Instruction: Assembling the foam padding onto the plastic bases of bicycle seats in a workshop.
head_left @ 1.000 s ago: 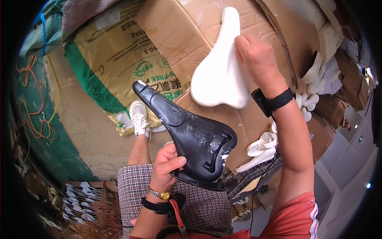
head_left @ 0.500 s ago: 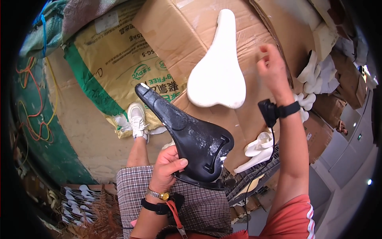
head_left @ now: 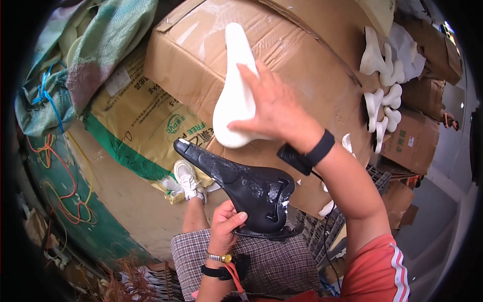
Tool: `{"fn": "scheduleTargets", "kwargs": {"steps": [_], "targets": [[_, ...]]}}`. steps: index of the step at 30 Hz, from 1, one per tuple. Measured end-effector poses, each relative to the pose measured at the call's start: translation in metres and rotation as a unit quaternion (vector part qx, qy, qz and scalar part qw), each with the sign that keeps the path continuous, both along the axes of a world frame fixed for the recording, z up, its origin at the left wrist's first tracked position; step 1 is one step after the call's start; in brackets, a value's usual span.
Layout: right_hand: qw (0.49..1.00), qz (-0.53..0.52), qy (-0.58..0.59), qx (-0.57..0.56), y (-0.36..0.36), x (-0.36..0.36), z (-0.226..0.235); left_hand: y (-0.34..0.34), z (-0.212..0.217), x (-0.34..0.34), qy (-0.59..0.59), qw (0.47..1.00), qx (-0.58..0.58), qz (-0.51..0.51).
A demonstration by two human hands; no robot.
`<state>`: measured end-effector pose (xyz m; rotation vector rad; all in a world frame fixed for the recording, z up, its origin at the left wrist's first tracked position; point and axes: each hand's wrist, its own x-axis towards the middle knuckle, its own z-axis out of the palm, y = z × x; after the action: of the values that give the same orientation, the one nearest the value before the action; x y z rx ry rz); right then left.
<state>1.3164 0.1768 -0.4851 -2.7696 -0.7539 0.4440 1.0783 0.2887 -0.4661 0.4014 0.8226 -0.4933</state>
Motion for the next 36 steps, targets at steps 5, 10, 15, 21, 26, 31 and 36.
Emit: {"fn": "scheduleTargets", "kwargs": {"steps": [5, 10, 15, 21, 26, 31, 36], "targets": [[0.992, 0.116, 0.013, -0.054, -0.01, -0.027, 0.018, -0.005, -0.002, -0.003, 0.001, 1.0, 0.01, 0.008], [0.958, 0.212, -0.194, -0.01, -0.026, -0.039, -0.008, -0.007, -0.007, -0.012, -0.018, 1.0, 0.019, -0.003], [0.979, 0.028, -0.118, 0.166, -0.076, -0.03, 0.022, 0.001, 0.001, -0.01, -0.028, 0.996, 0.085, -0.03], [0.943, -0.19, -0.115, 0.247, -0.169, -0.064, 0.097, -0.032, 0.028, 0.037, -0.07, 0.954, 0.21, -0.202], [0.953, -0.149, -0.173, 0.199, -0.202, -0.123, 0.149, -0.072, 0.036, 0.096, -0.141, 0.923, 0.238, -0.267], [0.964, -0.15, -0.167, 0.14, -0.222, -0.167, 0.175, -0.08, 0.064, 0.108, -0.169, 0.889, 0.304, -0.296], [0.981, -0.067, -0.144, 0.112, -0.222, -0.199, 0.222, -0.106, 0.156, 0.095, -0.22, 0.885, 0.125, -0.391]]}}
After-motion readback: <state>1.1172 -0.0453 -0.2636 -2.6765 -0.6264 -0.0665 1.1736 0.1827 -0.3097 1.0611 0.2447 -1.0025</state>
